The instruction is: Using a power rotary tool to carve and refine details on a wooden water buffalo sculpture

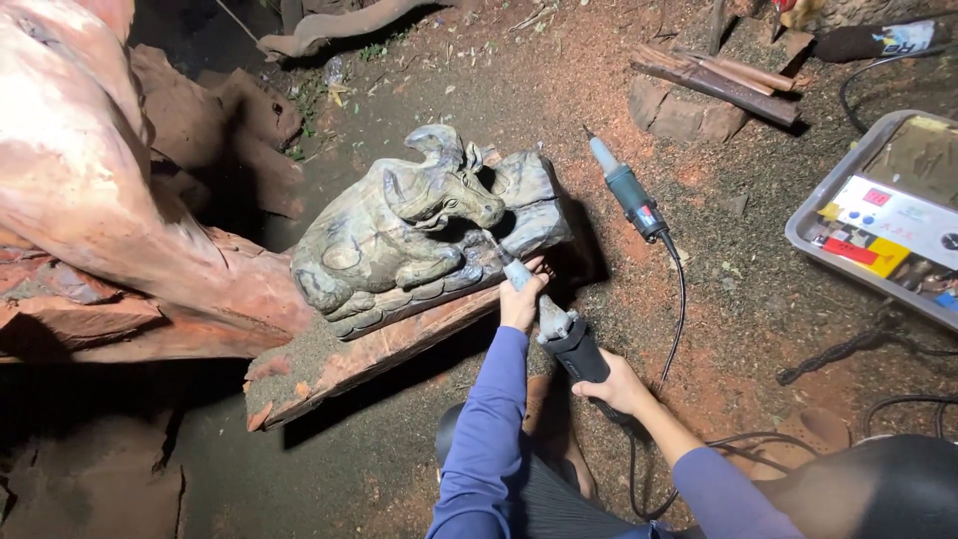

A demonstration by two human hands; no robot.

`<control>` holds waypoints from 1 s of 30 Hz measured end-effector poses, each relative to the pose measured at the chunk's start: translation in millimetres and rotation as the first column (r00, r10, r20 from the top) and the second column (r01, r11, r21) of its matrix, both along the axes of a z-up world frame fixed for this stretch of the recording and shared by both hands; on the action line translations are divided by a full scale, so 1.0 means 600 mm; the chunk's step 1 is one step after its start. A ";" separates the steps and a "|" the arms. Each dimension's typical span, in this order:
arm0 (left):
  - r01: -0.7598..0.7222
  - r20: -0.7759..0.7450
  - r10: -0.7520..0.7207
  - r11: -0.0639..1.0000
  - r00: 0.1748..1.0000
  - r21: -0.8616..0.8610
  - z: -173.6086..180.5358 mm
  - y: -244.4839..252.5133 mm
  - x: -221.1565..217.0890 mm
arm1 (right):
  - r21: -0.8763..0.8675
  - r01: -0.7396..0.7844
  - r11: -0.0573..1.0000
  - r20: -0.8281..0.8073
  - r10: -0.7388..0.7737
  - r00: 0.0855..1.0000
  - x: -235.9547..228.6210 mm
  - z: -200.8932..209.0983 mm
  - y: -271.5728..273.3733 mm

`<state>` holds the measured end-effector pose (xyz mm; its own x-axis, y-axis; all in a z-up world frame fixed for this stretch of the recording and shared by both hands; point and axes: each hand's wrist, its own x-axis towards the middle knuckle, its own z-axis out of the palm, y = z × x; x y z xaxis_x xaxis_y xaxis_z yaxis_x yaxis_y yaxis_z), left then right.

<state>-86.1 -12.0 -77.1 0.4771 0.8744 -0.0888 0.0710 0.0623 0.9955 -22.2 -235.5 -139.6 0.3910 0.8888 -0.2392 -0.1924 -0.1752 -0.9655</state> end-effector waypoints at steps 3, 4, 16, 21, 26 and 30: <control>-0.015 -0.015 0.015 1.000 1.000 0.003 -0.012 0.001 0.003 | -0.004 -0.004 1.000 0.006 0.004 1.000 -0.001 -0.016 -0.001; -0.015 -0.026 0.015 1.000 1.000 0.015 -0.019 0.005 0.003 | -0.011 -0.005 1.000 0.003 0.006 1.000 0.000 -0.020 -0.002; -0.033 0.003 0.033 0.999 0.999 -0.009 -0.027 0.006 0.009 | -0.055 -0.016 0.998 0.067 0.019 0.998 0.006 -0.006 -0.001; -0.035 0.040 0.036 0.999 0.999 -0.028 -0.037 0.017 0.010 | -0.049 -0.019 0.999 0.085 0.023 0.996 0.006 0.002 -0.002; -0.035 -0.027 0.035 0.999 0.999 0.008 -0.047 0.011 0.011 | -0.037 -0.002 0.999 0.073 0.005 0.997 0.009 -0.002 -0.005; -0.047 -0.058 0.049 0.998 0.997 0.031 -0.040 -0.001 0.020 | -0.037 -0.002 0.999 0.065 0.004 0.998 0.006 -0.011 -0.013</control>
<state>-74.0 -12.6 -101.2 0.4290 0.8990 -0.0887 0.1269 0.0373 0.9912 -18.5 -243.5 -146.4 0.4043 0.8809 -0.2462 -0.1293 -0.2114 -0.9688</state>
